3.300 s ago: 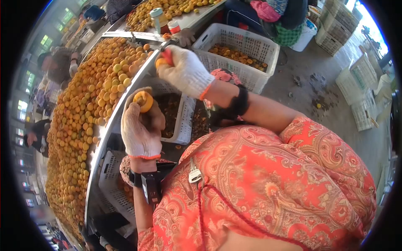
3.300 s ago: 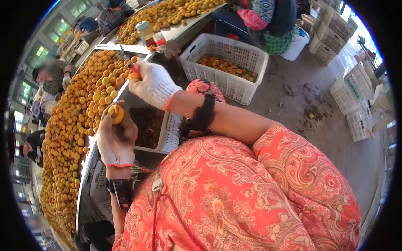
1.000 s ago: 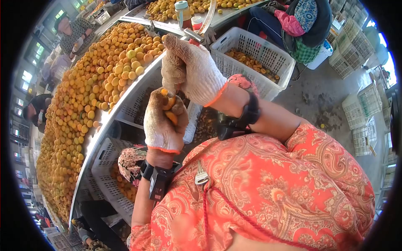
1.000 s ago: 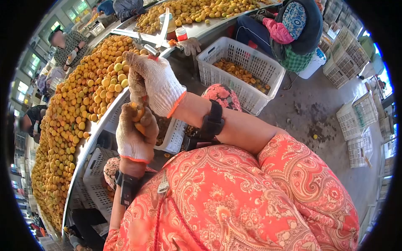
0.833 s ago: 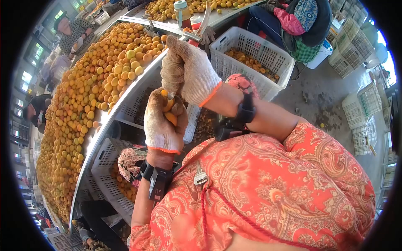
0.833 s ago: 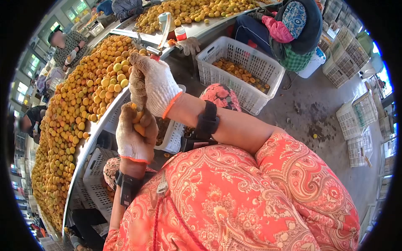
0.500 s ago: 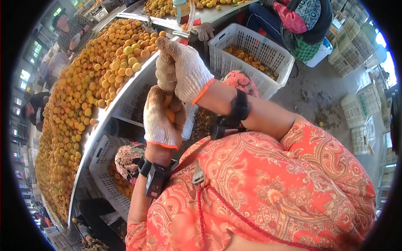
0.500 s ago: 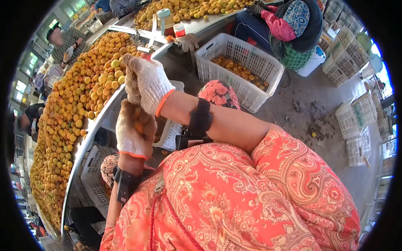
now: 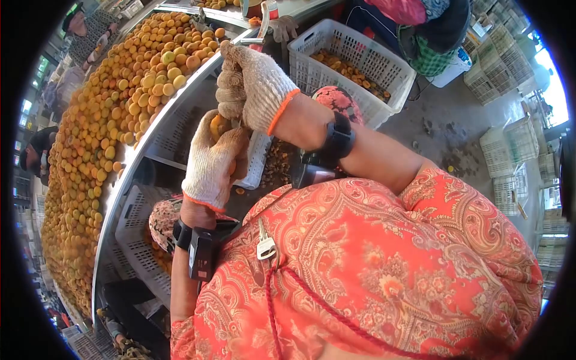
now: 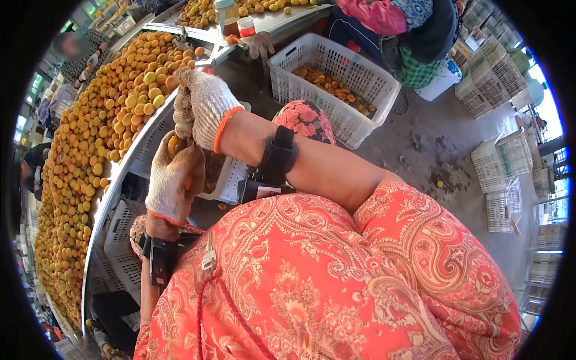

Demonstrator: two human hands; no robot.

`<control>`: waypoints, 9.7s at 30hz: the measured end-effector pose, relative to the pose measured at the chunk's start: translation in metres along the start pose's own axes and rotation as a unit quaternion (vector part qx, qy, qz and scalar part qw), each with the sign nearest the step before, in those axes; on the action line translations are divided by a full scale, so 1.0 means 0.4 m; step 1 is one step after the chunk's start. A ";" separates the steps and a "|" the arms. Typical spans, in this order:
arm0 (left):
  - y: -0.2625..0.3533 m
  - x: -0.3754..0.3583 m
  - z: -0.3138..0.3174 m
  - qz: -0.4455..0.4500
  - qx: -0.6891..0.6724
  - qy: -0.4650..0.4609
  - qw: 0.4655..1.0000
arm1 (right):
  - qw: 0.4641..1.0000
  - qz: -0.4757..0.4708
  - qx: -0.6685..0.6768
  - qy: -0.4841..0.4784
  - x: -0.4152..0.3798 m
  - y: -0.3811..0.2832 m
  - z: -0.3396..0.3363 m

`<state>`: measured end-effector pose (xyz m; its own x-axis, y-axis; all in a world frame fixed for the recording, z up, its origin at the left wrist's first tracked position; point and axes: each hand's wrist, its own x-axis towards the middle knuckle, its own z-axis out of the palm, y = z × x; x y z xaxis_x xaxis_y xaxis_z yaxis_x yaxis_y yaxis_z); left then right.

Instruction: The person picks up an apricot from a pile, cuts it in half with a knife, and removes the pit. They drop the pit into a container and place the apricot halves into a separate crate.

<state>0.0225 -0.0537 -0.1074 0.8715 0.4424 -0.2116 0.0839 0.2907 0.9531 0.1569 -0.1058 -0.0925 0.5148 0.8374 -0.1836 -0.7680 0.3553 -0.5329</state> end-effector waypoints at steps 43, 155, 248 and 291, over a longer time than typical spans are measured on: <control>-0.018 0.008 -0.038 -0.022 -0.116 -0.093 0.989 | 0.964 -0.197 -0.139 -0.108 -0.053 -0.028 0.016; -0.042 0.015 -0.055 0.105 -0.123 0.062 0.985 | 0.686 -0.204 -0.689 -0.120 -0.065 0.026 -0.008; -0.040 0.050 -0.136 0.028 -0.151 0.202 0.967 | 0.588 -0.201 -0.751 -0.222 0.042 0.102 -0.017; -0.035 0.021 -0.066 0.120 -0.157 0.121 0.973 | 0.545 -0.361 -0.723 -0.225 -0.064 0.029 -0.038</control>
<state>0.0161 -0.0316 -0.1282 0.7058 0.7048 -0.0716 -0.2932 0.3827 0.8761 0.1404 -0.1294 -0.1065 0.0894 0.8290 0.5520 0.8426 0.2326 -0.4858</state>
